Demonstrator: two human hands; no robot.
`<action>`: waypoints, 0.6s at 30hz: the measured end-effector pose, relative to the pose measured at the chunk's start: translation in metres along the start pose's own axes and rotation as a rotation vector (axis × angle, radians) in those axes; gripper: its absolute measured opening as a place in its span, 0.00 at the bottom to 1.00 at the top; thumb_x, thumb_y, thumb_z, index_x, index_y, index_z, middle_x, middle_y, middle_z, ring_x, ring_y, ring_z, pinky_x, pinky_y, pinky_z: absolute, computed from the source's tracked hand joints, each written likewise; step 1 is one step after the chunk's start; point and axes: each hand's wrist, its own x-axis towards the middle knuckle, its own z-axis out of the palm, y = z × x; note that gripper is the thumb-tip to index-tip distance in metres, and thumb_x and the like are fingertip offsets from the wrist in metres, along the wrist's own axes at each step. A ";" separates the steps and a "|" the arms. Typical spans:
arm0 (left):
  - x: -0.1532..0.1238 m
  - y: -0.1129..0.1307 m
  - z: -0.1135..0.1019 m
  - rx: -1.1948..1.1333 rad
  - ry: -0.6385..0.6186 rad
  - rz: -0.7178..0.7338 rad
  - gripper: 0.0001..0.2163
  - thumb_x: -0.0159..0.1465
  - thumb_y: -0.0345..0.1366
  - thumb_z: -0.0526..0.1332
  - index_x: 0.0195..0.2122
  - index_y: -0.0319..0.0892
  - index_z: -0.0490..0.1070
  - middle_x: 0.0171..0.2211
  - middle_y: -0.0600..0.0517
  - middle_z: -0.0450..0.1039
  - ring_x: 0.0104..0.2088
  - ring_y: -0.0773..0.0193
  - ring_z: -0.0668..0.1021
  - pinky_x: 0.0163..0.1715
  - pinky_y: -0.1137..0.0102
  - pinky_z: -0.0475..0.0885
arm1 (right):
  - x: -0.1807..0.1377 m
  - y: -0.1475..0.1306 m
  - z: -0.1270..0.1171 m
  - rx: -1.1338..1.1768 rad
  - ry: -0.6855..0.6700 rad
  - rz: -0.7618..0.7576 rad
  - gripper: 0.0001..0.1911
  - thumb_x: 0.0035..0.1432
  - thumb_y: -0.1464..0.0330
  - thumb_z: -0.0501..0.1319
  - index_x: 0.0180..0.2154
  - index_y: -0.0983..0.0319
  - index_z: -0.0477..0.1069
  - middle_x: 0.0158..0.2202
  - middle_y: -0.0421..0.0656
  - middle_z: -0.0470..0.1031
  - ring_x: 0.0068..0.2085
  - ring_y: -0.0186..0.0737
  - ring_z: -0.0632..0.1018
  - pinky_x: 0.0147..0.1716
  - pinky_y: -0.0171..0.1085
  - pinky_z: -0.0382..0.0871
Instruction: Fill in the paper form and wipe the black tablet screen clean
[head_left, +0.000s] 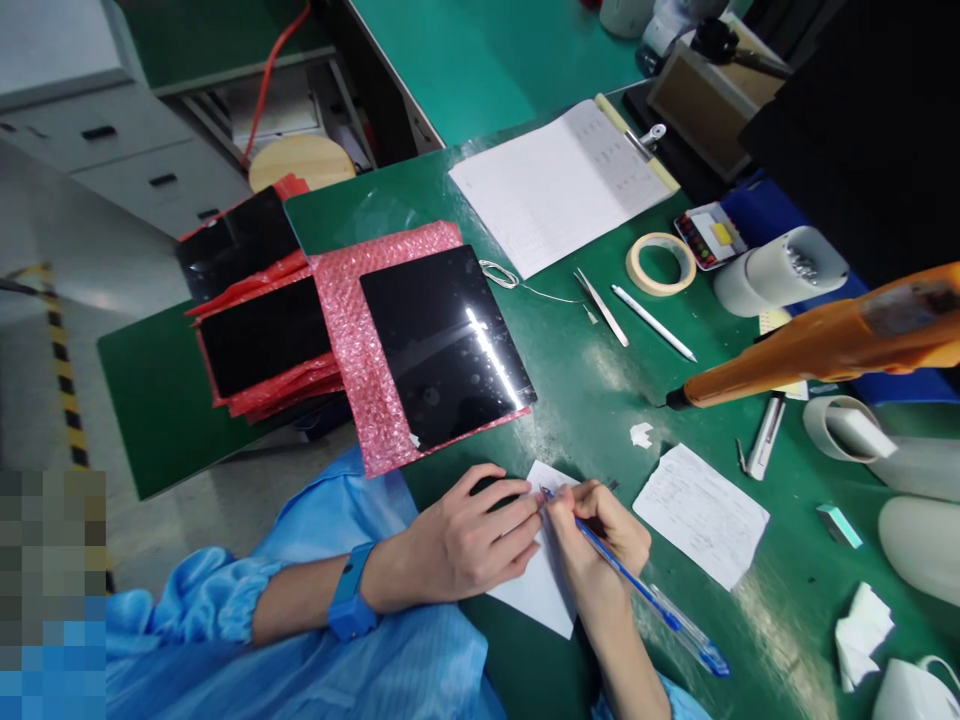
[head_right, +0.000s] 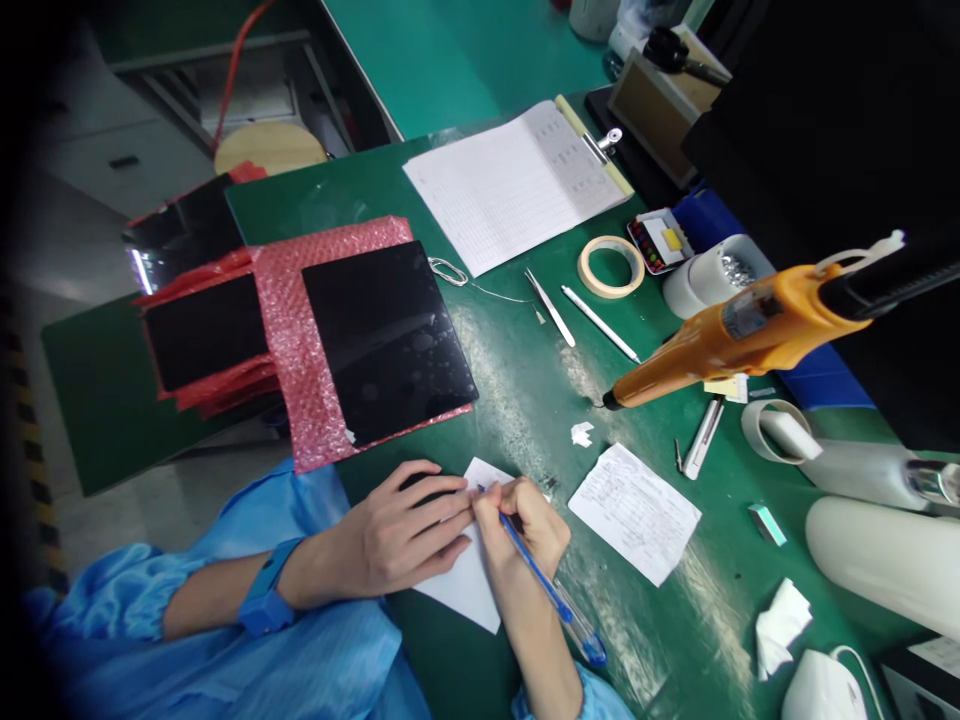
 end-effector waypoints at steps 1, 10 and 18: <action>0.000 0.000 0.000 -0.002 0.000 0.003 0.07 0.79 0.29 0.60 0.49 0.33 0.78 0.46 0.46 0.84 0.50 0.56 0.83 0.55 0.56 0.75 | 0.000 0.000 0.000 -0.003 0.006 0.007 0.22 0.69 0.78 0.66 0.28 0.58 0.58 0.25 0.33 0.63 0.24 0.28 0.64 0.23 0.31 0.59; -0.001 -0.001 0.003 -0.004 0.002 0.000 0.08 0.81 0.31 0.59 0.48 0.34 0.77 0.44 0.47 0.83 0.50 0.56 0.84 0.55 0.56 0.74 | 0.000 -0.001 -0.001 0.031 -0.001 0.023 0.22 0.69 0.77 0.66 0.28 0.58 0.57 0.25 0.33 0.65 0.24 0.27 0.65 0.24 0.29 0.61; -0.003 0.001 0.003 0.006 0.019 0.005 0.06 0.78 0.29 0.62 0.44 0.34 0.78 0.43 0.46 0.82 0.50 0.56 0.84 0.55 0.56 0.75 | 0.001 0.000 -0.002 0.020 -0.063 -0.014 0.21 0.70 0.77 0.66 0.28 0.58 0.58 0.25 0.33 0.64 0.24 0.27 0.64 0.23 0.30 0.60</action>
